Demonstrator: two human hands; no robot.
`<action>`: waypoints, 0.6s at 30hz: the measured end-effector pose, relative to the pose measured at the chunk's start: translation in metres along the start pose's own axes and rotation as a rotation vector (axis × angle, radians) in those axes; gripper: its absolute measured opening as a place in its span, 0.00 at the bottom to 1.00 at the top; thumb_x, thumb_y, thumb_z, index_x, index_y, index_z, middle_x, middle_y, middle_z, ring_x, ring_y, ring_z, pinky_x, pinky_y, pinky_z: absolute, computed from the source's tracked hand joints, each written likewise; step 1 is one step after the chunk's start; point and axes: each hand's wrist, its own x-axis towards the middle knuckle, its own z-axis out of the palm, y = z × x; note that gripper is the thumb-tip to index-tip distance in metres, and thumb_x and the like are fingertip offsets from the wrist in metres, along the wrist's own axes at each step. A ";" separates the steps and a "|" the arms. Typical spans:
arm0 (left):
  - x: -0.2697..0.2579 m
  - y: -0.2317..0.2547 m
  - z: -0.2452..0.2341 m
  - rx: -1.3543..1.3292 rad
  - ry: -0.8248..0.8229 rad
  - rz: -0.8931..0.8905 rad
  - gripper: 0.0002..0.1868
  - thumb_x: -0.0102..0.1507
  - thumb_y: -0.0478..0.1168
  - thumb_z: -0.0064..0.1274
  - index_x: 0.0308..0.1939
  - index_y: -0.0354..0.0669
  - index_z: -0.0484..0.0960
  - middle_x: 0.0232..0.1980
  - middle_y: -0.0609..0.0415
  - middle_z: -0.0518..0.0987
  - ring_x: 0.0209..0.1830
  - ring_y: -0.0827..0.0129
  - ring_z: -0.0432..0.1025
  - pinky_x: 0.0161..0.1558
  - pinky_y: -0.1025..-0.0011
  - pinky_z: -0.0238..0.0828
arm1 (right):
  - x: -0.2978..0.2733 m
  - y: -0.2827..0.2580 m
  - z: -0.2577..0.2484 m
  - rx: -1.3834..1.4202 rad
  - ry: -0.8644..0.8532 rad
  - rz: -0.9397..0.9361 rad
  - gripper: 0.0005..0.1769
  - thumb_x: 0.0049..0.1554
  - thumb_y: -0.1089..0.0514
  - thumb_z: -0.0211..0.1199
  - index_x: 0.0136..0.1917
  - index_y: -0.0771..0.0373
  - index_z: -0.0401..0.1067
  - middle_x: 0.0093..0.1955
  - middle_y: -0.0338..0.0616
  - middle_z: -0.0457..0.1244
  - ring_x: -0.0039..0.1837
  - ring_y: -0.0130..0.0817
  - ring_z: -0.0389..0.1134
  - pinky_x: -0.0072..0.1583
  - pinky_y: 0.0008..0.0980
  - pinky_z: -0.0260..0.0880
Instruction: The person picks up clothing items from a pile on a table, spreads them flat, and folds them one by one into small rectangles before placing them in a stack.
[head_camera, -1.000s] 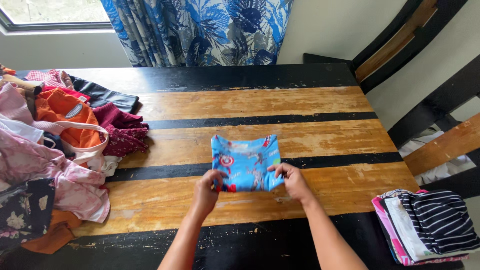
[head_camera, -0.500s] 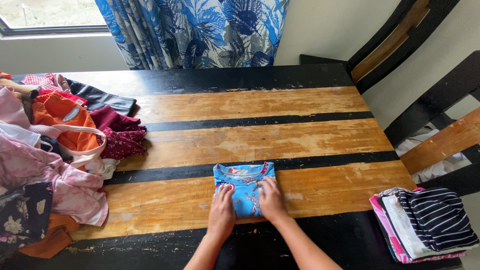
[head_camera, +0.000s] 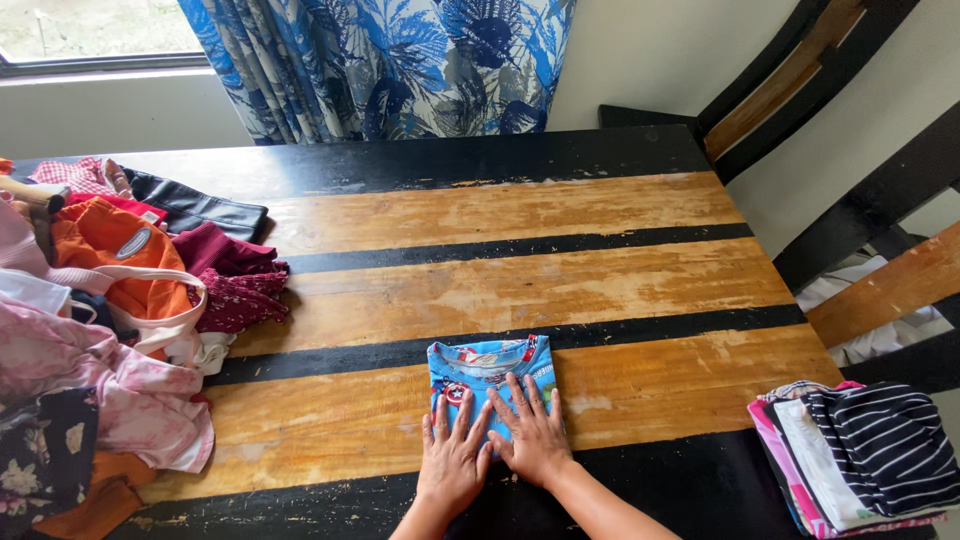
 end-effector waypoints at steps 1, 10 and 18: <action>-0.001 0.001 -0.006 -0.002 -0.077 -0.021 0.36 0.68 0.56 0.40 0.79 0.61 0.51 0.83 0.47 0.43 0.79 0.36 0.31 0.71 0.37 0.26 | 0.000 0.000 -0.002 -0.001 0.000 0.004 0.41 0.60 0.31 0.50 0.82 0.40 0.46 0.85 0.48 0.33 0.83 0.57 0.31 0.73 0.74 0.27; -0.019 -0.005 -0.014 -0.004 -0.245 -0.021 0.38 0.68 0.59 0.41 0.80 0.63 0.48 0.83 0.52 0.39 0.81 0.39 0.27 0.73 0.37 0.22 | -0.014 -0.010 -0.023 0.014 -0.142 0.038 0.53 0.52 0.24 0.58 0.82 0.39 0.41 0.85 0.47 0.30 0.84 0.54 0.27 0.76 0.70 0.22; -0.036 -0.023 -0.014 -0.139 -0.281 -0.002 0.34 0.67 0.61 0.48 0.76 0.71 0.59 0.84 0.53 0.44 0.84 0.46 0.30 0.76 0.42 0.26 | -0.036 0.008 -0.015 0.349 -0.112 0.110 0.35 0.59 0.33 0.58 0.77 0.37 0.64 0.86 0.42 0.42 0.86 0.47 0.36 0.77 0.65 0.26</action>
